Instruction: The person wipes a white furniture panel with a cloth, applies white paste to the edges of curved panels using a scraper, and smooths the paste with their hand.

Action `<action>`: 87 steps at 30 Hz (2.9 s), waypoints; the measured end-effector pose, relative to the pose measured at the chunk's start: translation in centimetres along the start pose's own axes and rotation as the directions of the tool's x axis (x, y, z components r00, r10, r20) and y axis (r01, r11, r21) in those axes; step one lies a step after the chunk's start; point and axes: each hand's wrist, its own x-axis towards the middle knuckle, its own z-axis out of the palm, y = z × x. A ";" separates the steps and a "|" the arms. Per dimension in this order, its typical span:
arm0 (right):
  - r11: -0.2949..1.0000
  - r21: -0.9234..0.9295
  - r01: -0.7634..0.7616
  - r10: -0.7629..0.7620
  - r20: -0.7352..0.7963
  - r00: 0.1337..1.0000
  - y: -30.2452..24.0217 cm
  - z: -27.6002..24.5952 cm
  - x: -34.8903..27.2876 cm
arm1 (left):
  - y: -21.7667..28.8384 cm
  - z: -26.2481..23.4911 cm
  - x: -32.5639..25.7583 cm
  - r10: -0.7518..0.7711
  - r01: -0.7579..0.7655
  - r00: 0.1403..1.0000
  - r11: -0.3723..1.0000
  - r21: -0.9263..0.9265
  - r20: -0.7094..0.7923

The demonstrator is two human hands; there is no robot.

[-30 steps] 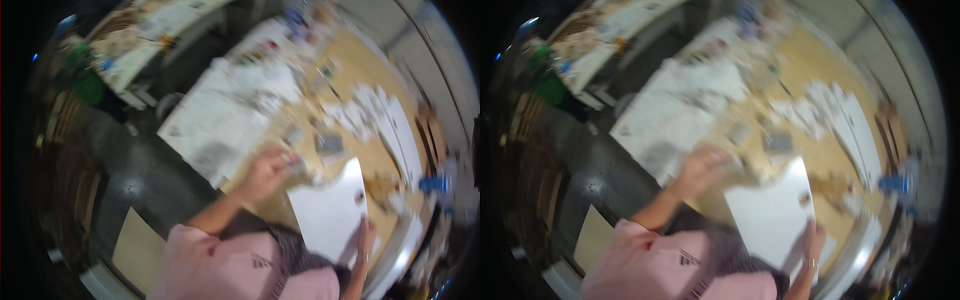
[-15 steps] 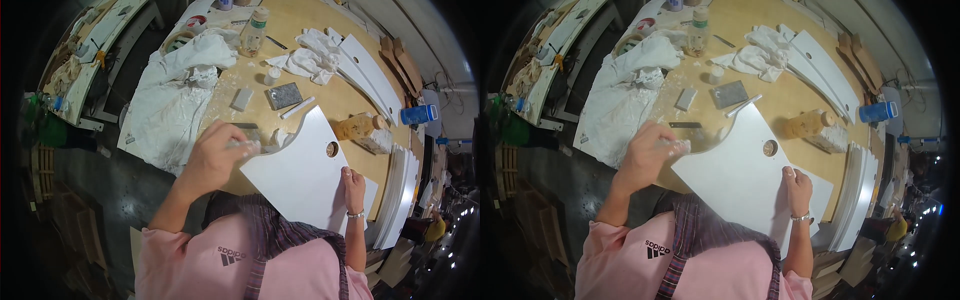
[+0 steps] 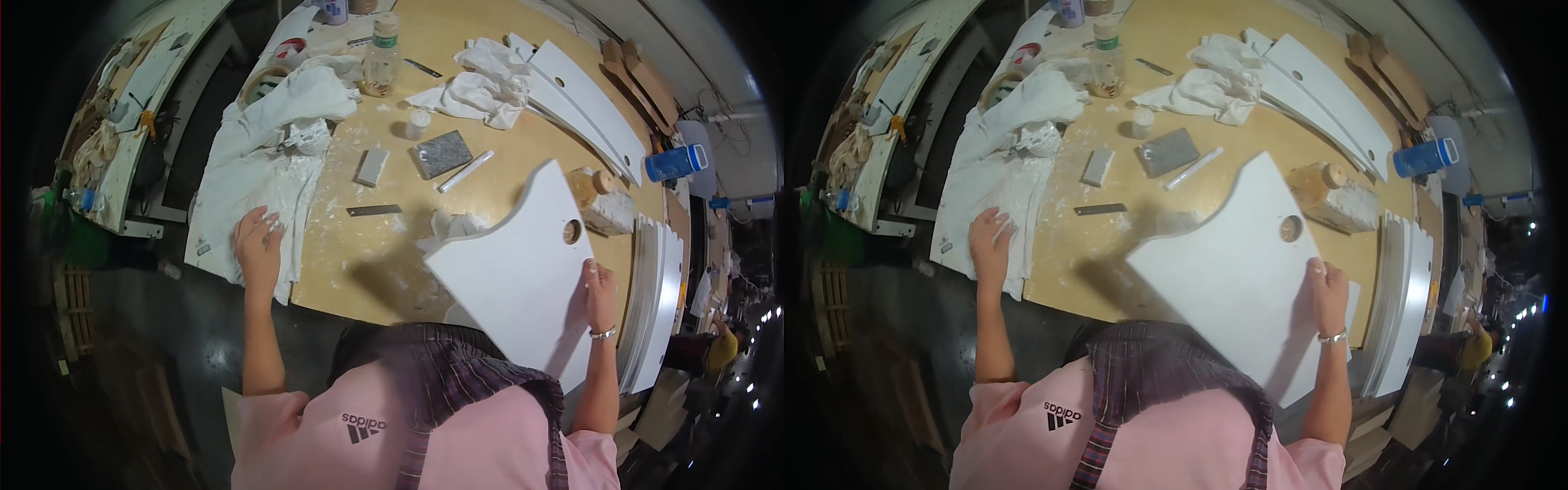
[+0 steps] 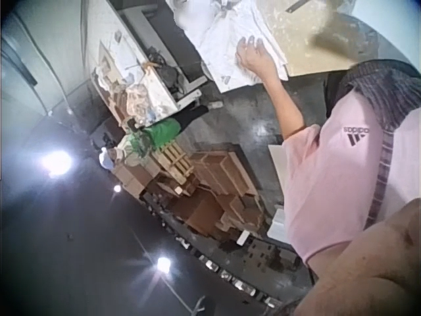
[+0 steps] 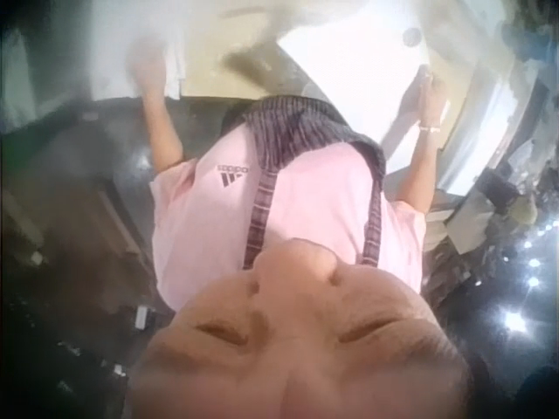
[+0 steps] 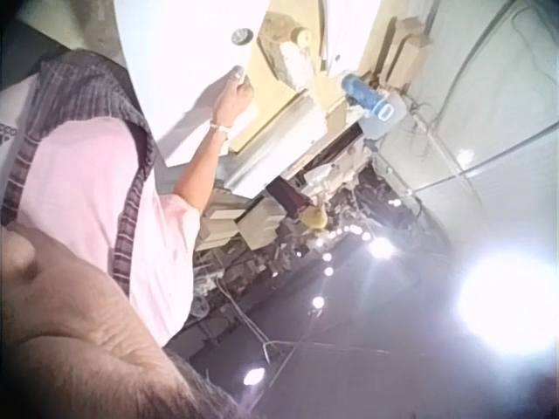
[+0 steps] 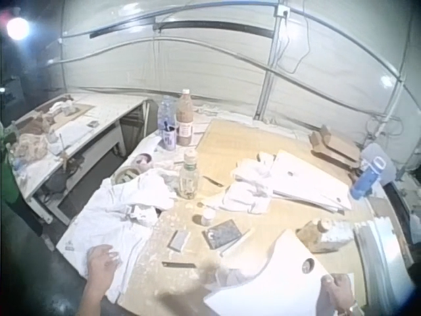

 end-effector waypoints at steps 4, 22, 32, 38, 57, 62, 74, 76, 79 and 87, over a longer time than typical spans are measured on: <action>0.999 0.028 -0.042 0.041 0.034 0.999 5.1 -3.4 1.7 | 3.0 -0.2 -0.9 -0.007 0.014 0.999 0.989 -0.146 0.045; 0.995 -0.095 0.041 -0.013 0.279 0.960 13.8 -2.8 3.0 | 23.4 10.4 -6.0 0.355 -0.307 0.917 0.920 -0.245 0.181; 0.934 -0.306 0.183 -0.098 0.273 0.957 13.6 1.2 5.1 | 15.2 6.8 -8.8 -0.286 0.262 0.958 0.898 -0.354 -0.016; 0.892 -0.395 0.218 -0.061 0.373 0.926 12.8 2.5 6.3 | 21.9 9.9 -11.7 -0.235 0.198 0.972 0.865 -0.460 -0.024; 0.839 -0.017 0.544 -0.531 0.198 0.824 3.9 5.2 1.7 | 20.6 2.8 -7.7 -0.283 0.512 0.853 0.288 -0.809 0.439; 0.792 0.354 0.498 -0.596 0.266 0.758 -8.5 10.5 -1.9 | 19.3 3.3 -5.1 -0.105 0.550 0.834 0.231 -0.803 0.541; 0.208 0.814 -0.542 0.181 0.512 0.839 -5.8 13.6 -0.8 | 5.7 1.2 -1.0 -0.353 0.543 0.837 0.437 -0.717 0.419; 0.832 0.487 -0.266 0.167 0.238 0.957 -7.1 12.8 -1.8 | 6.1 1.2 -1.3 -0.300 0.586 0.809 0.340 -0.735 0.506; 0.918 -0.044 0.394 -0.386 0.134 0.913 -12.1 12.6 -2.7 | 8.9 0.2 -1.1 -0.169 0.626 0.779 0.240 -0.742 0.604; 0.954 0.296 0.039 -0.207 0.560 0.803 -12.5 12.6 -2.6 | 9.9 1.0 2.0 -0.239 0.501 0.865 0.350 -0.791 0.442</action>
